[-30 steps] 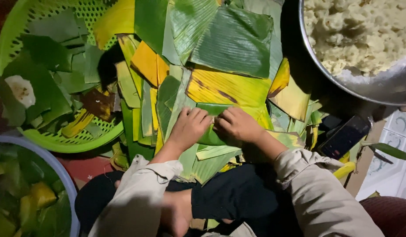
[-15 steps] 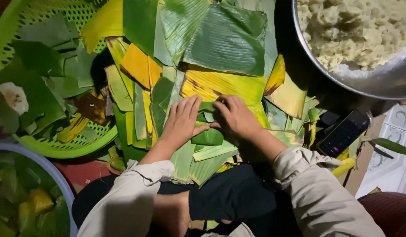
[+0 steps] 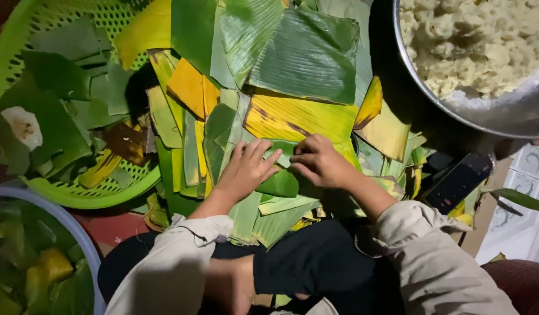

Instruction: Preparing banana leaves by folding and cutting them with scissors, then filling them with a food mixture.

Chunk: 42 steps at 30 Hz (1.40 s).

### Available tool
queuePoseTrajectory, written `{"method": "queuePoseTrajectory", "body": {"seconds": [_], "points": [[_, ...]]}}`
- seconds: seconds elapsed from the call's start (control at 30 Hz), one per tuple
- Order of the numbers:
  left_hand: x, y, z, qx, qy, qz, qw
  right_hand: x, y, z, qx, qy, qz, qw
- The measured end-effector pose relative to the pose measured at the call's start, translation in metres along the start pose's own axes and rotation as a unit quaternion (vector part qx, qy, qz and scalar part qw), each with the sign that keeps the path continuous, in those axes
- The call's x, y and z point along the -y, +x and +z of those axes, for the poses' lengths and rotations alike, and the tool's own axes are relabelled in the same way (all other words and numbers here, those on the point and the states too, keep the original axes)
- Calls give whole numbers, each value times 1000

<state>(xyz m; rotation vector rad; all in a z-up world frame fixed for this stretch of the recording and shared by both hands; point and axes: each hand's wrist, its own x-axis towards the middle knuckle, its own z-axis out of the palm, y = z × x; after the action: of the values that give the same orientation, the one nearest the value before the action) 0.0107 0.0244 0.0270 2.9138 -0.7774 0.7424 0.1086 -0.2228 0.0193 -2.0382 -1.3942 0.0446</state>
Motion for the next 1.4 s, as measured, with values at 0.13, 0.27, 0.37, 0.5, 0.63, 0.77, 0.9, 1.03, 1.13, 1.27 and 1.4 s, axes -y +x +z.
{"method": "queuePoseTrajectory", "body": {"seconds": [0.13, 0.27, 0.37, 0.5, 0.63, 0.77, 0.9, 1.03, 1.13, 1.27, 1.4], "points": [[-11, -8, 17, 17, -69, -6, 997, 7, 6, -27, 67, 71, 30, 995], [-11, -19, 24, -20, -141, -35, 989, -30, -13, 7, 167, 42, -6, 985], [-7, -16, 20, -60, -99, -26, 993, -30, -10, 8, 221, -12, 29, 975], [-3, -3, 8, -130, -74, -4, 989, 11, 1, -10, 200, -35, -14, 979], [-4, -12, 33, -143, -110, 13, 983, -11, -13, -10, 203, -26, -103, 973], [-4, -16, 40, -83, -132, 26, 987, 19, 21, -48, 255, 98, 14, 962], [0, -8, 25, -73, -112, 53, 990, 35, 53, -53, 239, 223, 124, 937], [0, 0, 13, -54, -116, 48, 991, 31, 35, -25, 278, -173, -2, 945], [3, 9, 0, -43, -129, 38, 990, 28, 35, -14, 288, -268, 64, 917], [5, 14, -8, -19, -163, 0, 986, 55, 60, -39, 176, 8, 435, 883], [6, 9, 5, -15, -180, 13, 984, 36, 32, -19, 263, -117, 333, 898]]}}
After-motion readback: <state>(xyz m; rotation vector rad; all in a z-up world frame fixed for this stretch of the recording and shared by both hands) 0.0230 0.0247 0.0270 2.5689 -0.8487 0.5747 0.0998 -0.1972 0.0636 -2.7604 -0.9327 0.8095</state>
